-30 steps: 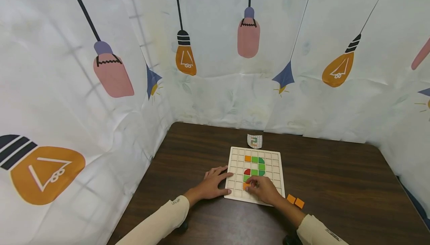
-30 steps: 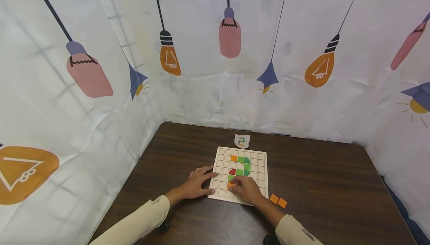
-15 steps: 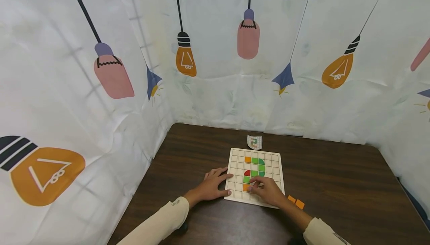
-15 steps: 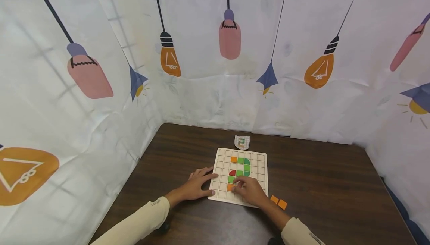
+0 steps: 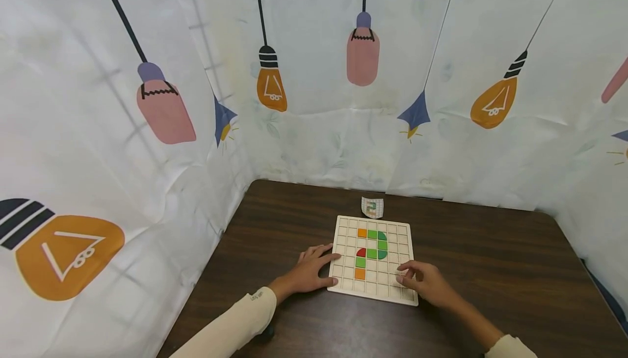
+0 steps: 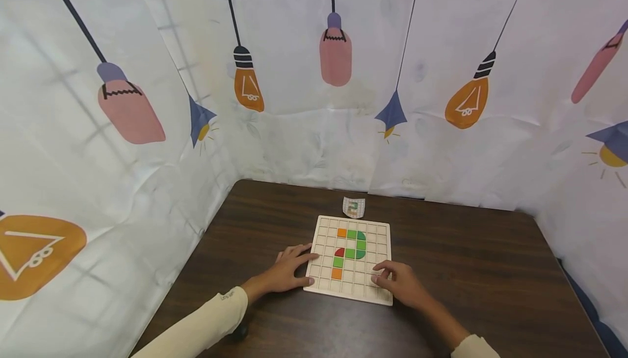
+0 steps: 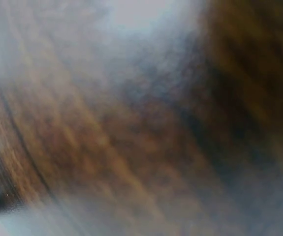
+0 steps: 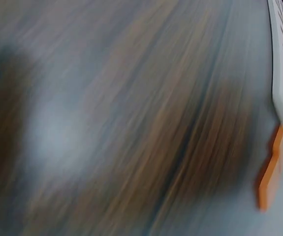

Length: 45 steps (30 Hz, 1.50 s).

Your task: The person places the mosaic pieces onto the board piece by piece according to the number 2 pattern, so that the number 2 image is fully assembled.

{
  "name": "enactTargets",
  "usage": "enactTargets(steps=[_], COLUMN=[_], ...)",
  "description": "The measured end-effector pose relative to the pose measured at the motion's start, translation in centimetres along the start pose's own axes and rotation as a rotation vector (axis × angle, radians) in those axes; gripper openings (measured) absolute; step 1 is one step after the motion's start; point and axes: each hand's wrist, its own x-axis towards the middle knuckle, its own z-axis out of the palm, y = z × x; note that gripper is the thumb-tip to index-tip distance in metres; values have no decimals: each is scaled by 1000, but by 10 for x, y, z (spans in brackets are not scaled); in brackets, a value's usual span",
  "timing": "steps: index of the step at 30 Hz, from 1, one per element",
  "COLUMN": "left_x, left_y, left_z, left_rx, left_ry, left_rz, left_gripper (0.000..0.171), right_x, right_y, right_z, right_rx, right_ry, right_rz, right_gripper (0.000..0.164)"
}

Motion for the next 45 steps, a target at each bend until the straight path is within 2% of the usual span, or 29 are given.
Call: enactTargets(steps=[4,7,12,15,23,29,35,45], left_x=[-1,0,0,-1,-1,0,0,0], left_y=[1,1,1,1,1,0,1,1], left_z=[-1,-1,-2,-2,-1,-1,-1,-1], left_rx=[-3,0,-5,-8,-1,-3,-4,-1], left_ry=[-3,-4,-9,-8,-6,-6,-9,-11], left_rz=[-3,-3,-5,-7,-2,0,-6,-14], left_gripper=[64,65,65,65,65,65,65,65], right_x=[-14,-24,-40,-48,-62,-66,-71,-70], right_y=[9,16,28,35,42,45,46,49], right_z=[-16,-27,-41,-45,-48,-49,-53,-50], right_rx=[15,-11,-86,-128,-229,-288,-251,-234], right_ry=[-19,-22,-17,-10,53,75,42,67], right_rz=[35,70,62,59,127,73,6,-14], right_gripper=[28,31,32,34,47,51,53,31])
